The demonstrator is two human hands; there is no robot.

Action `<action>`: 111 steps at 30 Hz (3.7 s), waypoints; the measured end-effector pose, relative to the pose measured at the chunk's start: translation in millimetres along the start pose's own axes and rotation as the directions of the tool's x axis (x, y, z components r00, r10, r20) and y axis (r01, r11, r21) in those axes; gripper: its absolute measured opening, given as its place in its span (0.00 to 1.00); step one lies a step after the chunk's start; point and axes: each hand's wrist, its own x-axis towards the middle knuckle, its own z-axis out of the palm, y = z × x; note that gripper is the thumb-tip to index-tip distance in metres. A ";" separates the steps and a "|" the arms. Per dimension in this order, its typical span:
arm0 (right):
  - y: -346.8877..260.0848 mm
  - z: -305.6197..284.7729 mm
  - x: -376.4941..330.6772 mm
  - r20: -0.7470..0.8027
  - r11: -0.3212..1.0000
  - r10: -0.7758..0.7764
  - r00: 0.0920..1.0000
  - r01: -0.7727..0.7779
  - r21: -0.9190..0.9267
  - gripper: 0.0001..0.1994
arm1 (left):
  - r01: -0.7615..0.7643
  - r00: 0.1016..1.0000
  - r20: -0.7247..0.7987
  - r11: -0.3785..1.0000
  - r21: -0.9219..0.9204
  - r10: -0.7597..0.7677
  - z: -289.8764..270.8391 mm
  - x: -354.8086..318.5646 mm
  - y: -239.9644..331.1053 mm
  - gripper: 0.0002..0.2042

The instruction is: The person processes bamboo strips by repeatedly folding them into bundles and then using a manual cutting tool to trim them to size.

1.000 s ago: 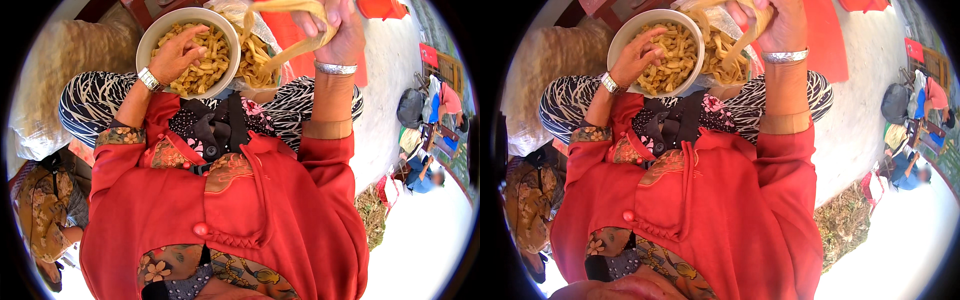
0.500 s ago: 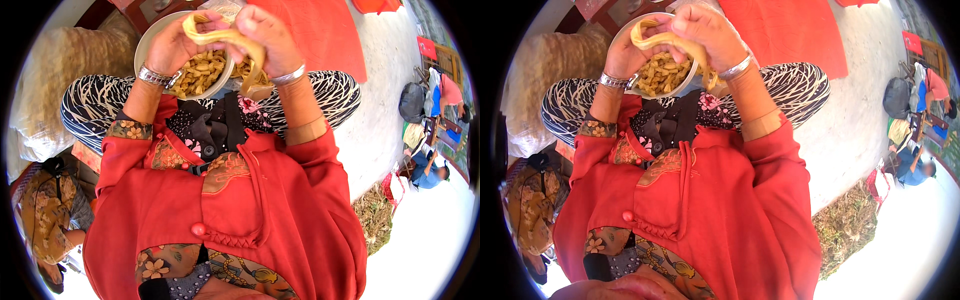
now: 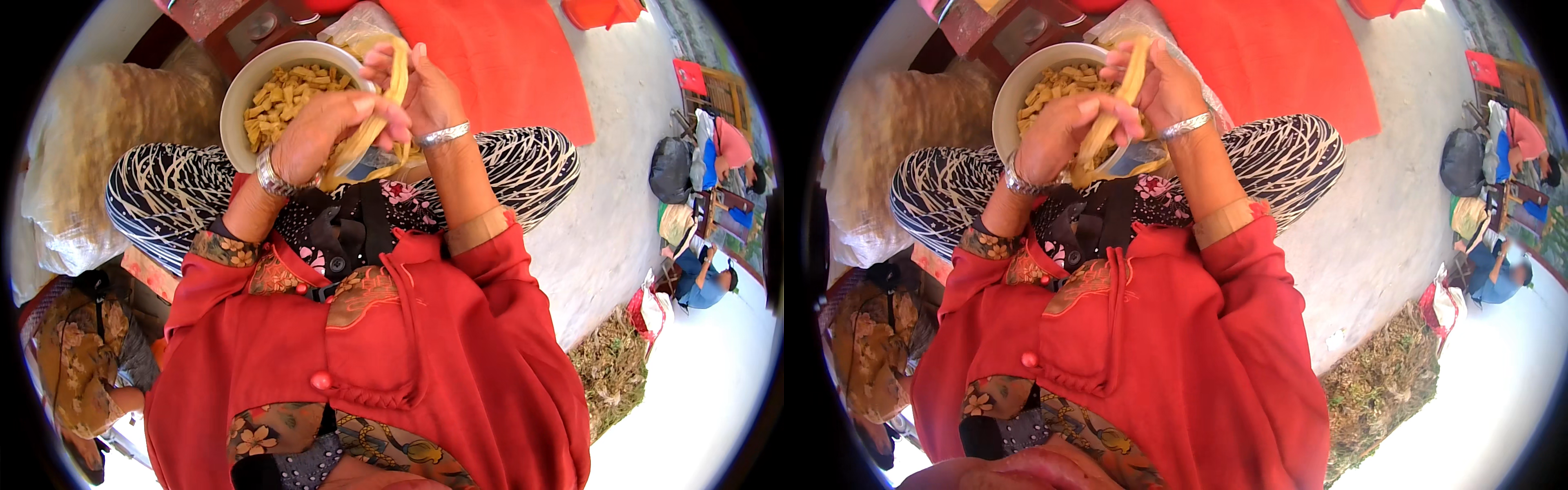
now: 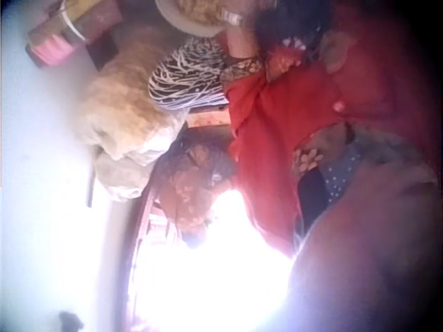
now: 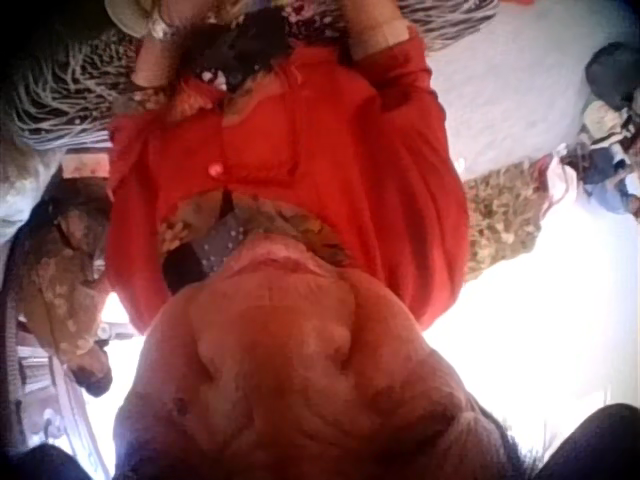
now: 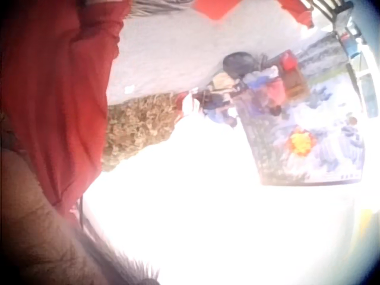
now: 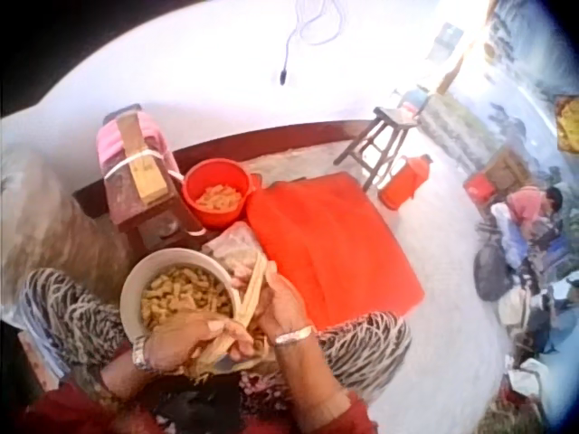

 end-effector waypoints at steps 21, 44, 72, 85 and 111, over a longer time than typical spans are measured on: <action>-77.0 54.2 -23.0 0.143 0.592 -0.633 0.761 0.594 -0.544 0.10 | 0.031 0.928 -0.303 0.762 0.647 0.219 -17.9 -9.5 -42.3 0.18; 48.5 83.1 -51.7 0.208 0.612 -0.363 0.908 0.401 -0.682 0.18 | 0.144 0.918 -0.296 0.917 -0.373 -0.265 -37.2 -66.2 -7.9 0.08; 40.8 74.9 -59.1 0.470 0.538 -0.146 0.870 0.469 -0.700 0.18 | -0.168 0.952 -0.287 0.966 -0.199 0.106 -1.0 -85.9 9.4 0.21; 51.8 63.7 -49.0 0.167 0.779 -0.035 0.985 0.132 -0.613 0.25 | -0.107 0.909 -0.215 0.700 0.706 0.356 -8.5 -81.3 2.7 0.29; 69.4 45.2 -15.2 0.212 0.384 -0.303 0.929 0.323 -0.865 0.28 | 0.021 0.948 -0.317 0.998 -0.060 -0.039 -19.8 -72.4 -10.5 0.26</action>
